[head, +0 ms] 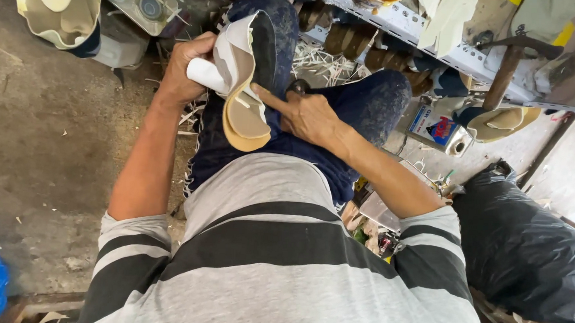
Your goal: Applying glue to the edges of shoe upper components and folding them by hand.
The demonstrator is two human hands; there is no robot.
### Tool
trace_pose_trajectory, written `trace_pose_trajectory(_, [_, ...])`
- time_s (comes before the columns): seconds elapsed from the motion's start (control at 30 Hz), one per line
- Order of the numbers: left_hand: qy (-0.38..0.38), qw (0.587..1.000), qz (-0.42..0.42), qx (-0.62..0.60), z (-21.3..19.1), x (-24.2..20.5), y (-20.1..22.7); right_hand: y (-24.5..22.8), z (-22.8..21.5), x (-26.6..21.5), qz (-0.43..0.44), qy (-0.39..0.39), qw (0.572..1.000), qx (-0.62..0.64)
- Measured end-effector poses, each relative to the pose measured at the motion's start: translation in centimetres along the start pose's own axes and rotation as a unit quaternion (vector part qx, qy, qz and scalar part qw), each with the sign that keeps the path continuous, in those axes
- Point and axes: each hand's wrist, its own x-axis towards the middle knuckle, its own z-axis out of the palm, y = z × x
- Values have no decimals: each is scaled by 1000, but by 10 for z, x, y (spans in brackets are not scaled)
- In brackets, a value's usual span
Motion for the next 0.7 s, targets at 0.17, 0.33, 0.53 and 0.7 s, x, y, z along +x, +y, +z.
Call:
trace_pose_trajectory(0.17, [40,997,0,-65,0,-7,-22,-8,-36,-22,-44,-6,974,221])
trace_pose_trajectory(0.33, [104,971,-155,-150,6,-2,4,66,-113,-28,26,259,945,197])
trace_pose_trajectory(0.53, [93,933,-206,-279,14,19,12,153,-130,-13,202,99,972,-64])
trace_pose_trajectory(0.7, [92,911,-279,-289,4,8,9,171,-113,12,298,-83,950,-30])
